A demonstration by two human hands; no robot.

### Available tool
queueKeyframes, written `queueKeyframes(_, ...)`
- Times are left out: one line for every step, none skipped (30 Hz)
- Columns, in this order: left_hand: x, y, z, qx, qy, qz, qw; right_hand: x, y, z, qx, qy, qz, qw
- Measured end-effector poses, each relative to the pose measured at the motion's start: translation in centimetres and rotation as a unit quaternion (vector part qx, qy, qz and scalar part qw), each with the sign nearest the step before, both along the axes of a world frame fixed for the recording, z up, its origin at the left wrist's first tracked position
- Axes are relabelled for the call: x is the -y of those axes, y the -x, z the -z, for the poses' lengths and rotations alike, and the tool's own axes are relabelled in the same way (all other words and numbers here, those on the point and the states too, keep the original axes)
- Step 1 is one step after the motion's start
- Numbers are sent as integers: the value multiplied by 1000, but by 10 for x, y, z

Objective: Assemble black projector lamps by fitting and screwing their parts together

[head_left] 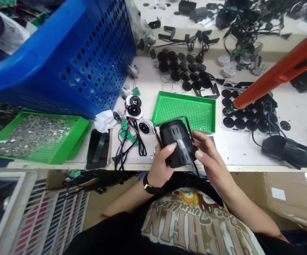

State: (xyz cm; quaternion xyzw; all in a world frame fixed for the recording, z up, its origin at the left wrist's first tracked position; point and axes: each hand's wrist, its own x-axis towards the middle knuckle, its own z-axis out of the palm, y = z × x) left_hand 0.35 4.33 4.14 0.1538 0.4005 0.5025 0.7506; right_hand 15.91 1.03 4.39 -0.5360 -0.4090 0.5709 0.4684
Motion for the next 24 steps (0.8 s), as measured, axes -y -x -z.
queueKeyframes(6,1,2,-28,-13,4,1000,-1,0,-2,-1,-6,-5,1000)
queueKeyframes(12,2,5,-48,-28,15,998,-2,-1,-4,-7,-11,-12,1000)
queueKeyframes(18,2,7,-57,-44,30,997,-2,-1,-7,-15,-13,-21,1000)
queueKeyframes(23,3,9,-60,-64,44,995,-3,-2,-8,-24,-12,-31,999)
queueKeyframes(28,3,11,-61,-82,59,993,-2,-2,-10,-33,-8,-39,999)
queueKeyframes(31,3,12,-62,-99,72,991,-1,-2,-10,-41,-2,-41,998)
queueKeyframes(34,3,13,-65,-114,87,988,0,-3,-10,-47,4,-37,998)
queueKeyframes(35,2,12,-70,-125,100,985,2,-3,-9,-53,7,-26,998)
queueKeyframes(36,2,11,-72,-134,115,982,5,-3,-8,-59,7,-10,998)
queueKeyframes(36,1,10,-72,-141,126,979,7,-2,-6,-66,7,5,998)
queueKeyframes(36,1,9,-70,-148,136,977,10,-2,-3,-74,7,18,997)
queueKeyframes(36,1,8,-69,-155,142,975,12,-1,-1,-83,8,26,996)
queueKeyframes(36,1,7,-70,-160,144,974,13,1,1,-93,10,33,995)
queueKeyframes(36,1,8,-72,-162,145,973,14,2,3,-103,14,39,994)
queueKeyframes(37,1,9,-75,-161,143,974,15,3,4,-108,18,43,993)
queueKeyframes(37,0,11,-78,-154,139,975,16,4,5,-105,22,45,993)
queueKeyframes(38,0,14,-79,-143,134,977,16,4,4,-93,27,40,994)
queueKeyframes(38,1,15,-76,-126,129,981,17,2,3,-72,31,26,997)
queueKeyframes(38,1,17,-70,-106,126,984,16,-1,1,-41,33,3,999)
queueKeyframes(37,1,18,-60,-84,126,987,14,-7,-2,-2,29,-22,999)
queueKeyframes(36,1,17,-47,-63,127,989,11,-14,-6,42,18,-33,998)
queueKeyframes(34,1,16,-34,-45,129,990,4,-23,-11,85,-2,-29,996)
queueKeyframes(32,1,14,-22,-30,130,991,-5,-32,-16,123,-28,-10,992)
queueKeyframes(30,2,12,-14,-18,128,991,-18,-42,-21,152,-63,36,986)
